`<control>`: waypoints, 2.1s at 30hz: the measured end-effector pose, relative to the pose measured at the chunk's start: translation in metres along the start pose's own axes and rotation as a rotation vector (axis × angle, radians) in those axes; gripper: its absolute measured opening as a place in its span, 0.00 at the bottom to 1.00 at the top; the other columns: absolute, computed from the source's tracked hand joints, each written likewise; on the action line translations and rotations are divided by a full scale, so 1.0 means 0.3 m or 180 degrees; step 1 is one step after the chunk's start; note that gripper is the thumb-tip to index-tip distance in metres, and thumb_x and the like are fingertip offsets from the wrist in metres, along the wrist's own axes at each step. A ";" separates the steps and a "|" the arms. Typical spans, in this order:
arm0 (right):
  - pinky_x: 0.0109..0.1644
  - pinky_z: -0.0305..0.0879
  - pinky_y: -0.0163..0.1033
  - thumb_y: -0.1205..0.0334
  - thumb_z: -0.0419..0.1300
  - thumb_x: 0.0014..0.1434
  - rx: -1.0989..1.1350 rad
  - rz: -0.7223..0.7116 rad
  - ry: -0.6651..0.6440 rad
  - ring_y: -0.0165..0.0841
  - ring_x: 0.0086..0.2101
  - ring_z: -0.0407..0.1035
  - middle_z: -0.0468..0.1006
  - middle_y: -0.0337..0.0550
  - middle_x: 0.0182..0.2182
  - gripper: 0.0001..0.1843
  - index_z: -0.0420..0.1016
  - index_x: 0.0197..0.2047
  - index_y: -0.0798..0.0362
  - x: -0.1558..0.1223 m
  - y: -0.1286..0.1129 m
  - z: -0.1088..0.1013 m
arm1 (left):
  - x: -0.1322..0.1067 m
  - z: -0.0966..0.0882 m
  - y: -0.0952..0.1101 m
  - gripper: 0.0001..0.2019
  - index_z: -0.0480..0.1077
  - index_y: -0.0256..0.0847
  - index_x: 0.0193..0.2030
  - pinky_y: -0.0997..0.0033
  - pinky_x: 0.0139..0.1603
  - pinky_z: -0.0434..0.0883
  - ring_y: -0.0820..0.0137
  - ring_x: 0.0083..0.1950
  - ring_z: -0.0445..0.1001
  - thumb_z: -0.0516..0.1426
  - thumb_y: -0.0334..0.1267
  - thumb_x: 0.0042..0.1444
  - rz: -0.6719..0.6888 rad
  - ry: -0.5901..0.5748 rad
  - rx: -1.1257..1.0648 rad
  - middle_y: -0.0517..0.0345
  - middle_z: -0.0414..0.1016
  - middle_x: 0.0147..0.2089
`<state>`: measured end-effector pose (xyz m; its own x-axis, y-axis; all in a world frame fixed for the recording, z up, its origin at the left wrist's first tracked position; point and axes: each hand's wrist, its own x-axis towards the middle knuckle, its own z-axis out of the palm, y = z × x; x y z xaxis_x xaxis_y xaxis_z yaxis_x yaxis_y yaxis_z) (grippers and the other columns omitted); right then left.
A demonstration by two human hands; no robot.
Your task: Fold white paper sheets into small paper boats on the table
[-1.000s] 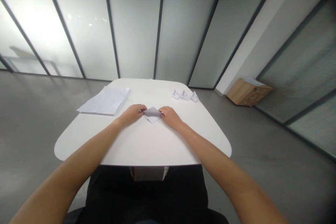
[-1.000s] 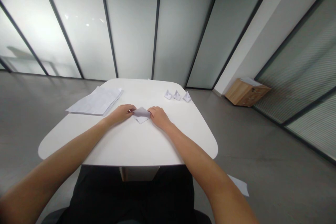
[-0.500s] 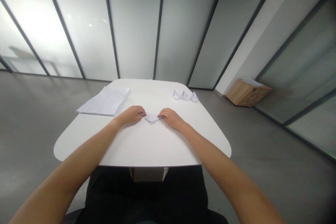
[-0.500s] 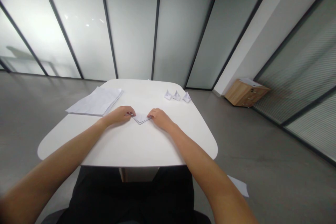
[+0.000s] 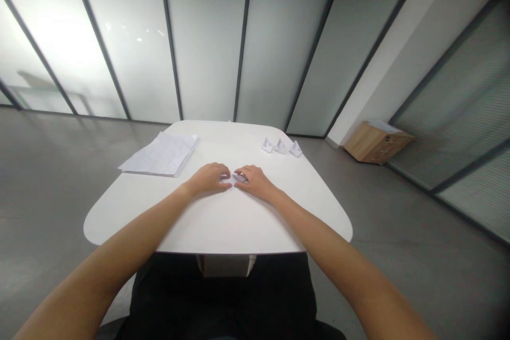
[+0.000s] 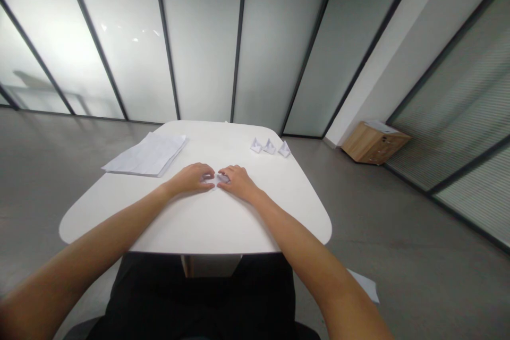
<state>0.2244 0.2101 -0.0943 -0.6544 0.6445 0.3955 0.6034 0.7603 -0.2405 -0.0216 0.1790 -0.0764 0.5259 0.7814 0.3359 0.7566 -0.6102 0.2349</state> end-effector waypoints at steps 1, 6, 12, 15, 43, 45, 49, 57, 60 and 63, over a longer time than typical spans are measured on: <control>0.58 0.61 0.48 0.51 0.68 0.61 -0.0001 0.0011 -0.0028 0.43 0.52 0.70 0.79 0.50 0.53 0.24 0.75 0.58 0.51 0.001 -0.005 0.002 | 0.000 0.000 0.006 0.17 0.76 0.45 0.47 0.62 0.54 0.69 0.59 0.49 0.76 0.62 0.52 0.56 -0.0028 0.0003 0.0008 0.53 0.80 0.47; 0.60 0.60 0.51 0.51 0.66 0.63 -0.0047 0.0040 -0.0122 0.45 0.56 0.68 0.77 0.53 0.56 0.27 0.72 0.62 0.51 0.000 -0.010 0.009 | -0.002 -0.003 0.007 0.23 0.74 0.43 0.52 0.62 0.52 0.70 0.57 0.51 0.76 0.61 0.56 0.57 -0.0120 -0.0037 -0.0045 0.50 0.80 0.50; 0.59 0.60 0.50 0.51 0.66 0.64 -0.0147 -0.0042 -0.0096 0.45 0.54 0.68 0.77 0.53 0.55 0.26 0.72 0.62 0.52 -0.009 -0.003 0.002 | 0.000 0.000 -0.061 0.29 0.72 0.42 0.60 0.60 0.58 0.69 0.56 0.55 0.76 0.63 0.55 0.56 -0.0084 -0.0158 -0.0348 0.47 0.79 0.55; 0.57 0.59 0.49 0.58 0.64 0.66 -0.0226 -0.0074 -0.0043 0.44 0.53 0.68 0.78 0.53 0.53 0.22 0.73 0.61 0.53 -0.015 -0.005 -0.010 | -0.004 -0.004 -0.086 0.29 0.72 0.42 0.60 0.60 0.60 0.69 0.59 0.55 0.76 0.65 0.53 0.54 -0.0095 -0.0128 -0.0736 0.48 0.78 0.56; 0.34 0.61 0.34 0.51 0.57 0.67 0.1593 0.0533 0.0145 0.29 0.27 0.68 0.78 0.36 0.27 0.15 0.78 0.44 0.52 -0.020 -0.023 -0.025 | 0.008 -0.028 0.016 0.26 0.72 0.41 0.61 0.63 0.58 0.72 0.62 0.56 0.74 0.63 0.49 0.58 -0.0167 -0.0034 -0.2489 0.47 0.73 0.61; 0.34 0.62 0.34 0.51 0.57 0.67 0.1750 0.0581 0.0177 0.29 0.28 0.69 0.79 0.37 0.28 0.14 0.77 0.40 0.52 -0.017 -0.023 -0.023 | 0.010 -0.025 0.015 0.26 0.72 0.42 0.60 0.64 0.55 0.72 0.62 0.55 0.74 0.63 0.50 0.58 -0.0244 0.0043 -0.2471 0.48 0.74 0.58; 0.35 0.60 0.34 0.52 0.56 0.67 0.1781 0.0541 0.0236 0.29 0.28 0.67 0.76 0.36 0.27 0.15 0.74 0.34 0.53 -0.010 -0.022 -0.025 | 0.016 -0.015 0.009 0.25 0.73 0.42 0.59 0.69 0.45 0.71 0.65 0.48 0.74 0.63 0.52 0.58 -0.0416 0.0194 -0.2377 0.52 0.77 0.47; 0.39 0.63 0.36 0.53 0.58 0.67 0.1509 0.0444 0.0283 0.31 0.33 0.70 0.81 0.41 0.36 0.13 0.79 0.41 0.53 -0.006 0.000 -0.013 | 0.020 0.016 -0.025 0.23 0.75 0.44 0.56 0.72 0.36 0.67 0.71 0.36 0.70 0.62 0.52 0.58 -0.0526 0.0192 -0.1763 0.59 0.76 0.38; 0.41 0.65 0.36 0.57 0.61 0.65 0.1584 0.0596 0.0153 0.31 0.34 0.72 0.82 0.39 0.36 0.10 0.78 0.46 0.52 -0.009 -0.002 -0.004 | 0.016 0.029 -0.041 0.23 0.75 0.44 0.56 0.72 0.36 0.66 0.71 0.33 0.69 0.63 0.52 0.57 -0.0622 0.0192 -0.1488 0.62 0.73 0.33; 0.40 0.65 0.36 0.62 0.63 0.63 0.1407 0.0654 0.0066 0.30 0.33 0.73 0.82 0.37 0.34 0.10 0.77 0.48 0.50 -0.011 -0.008 -0.003 | 0.013 0.039 -0.053 0.24 0.74 0.45 0.58 0.71 0.40 0.69 0.71 0.35 0.73 0.64 0.50 0.55 -0.0639 0.0163 -0.1430 0.60 0.76 0.38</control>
<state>0.2254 0.2060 -0.0942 -0.5302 0.7864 0.3168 0.4649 0.5822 -0.6670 -0.0271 0.1934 -0.0895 0.3585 0.8888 0.2855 0.5927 -0.4530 0.6660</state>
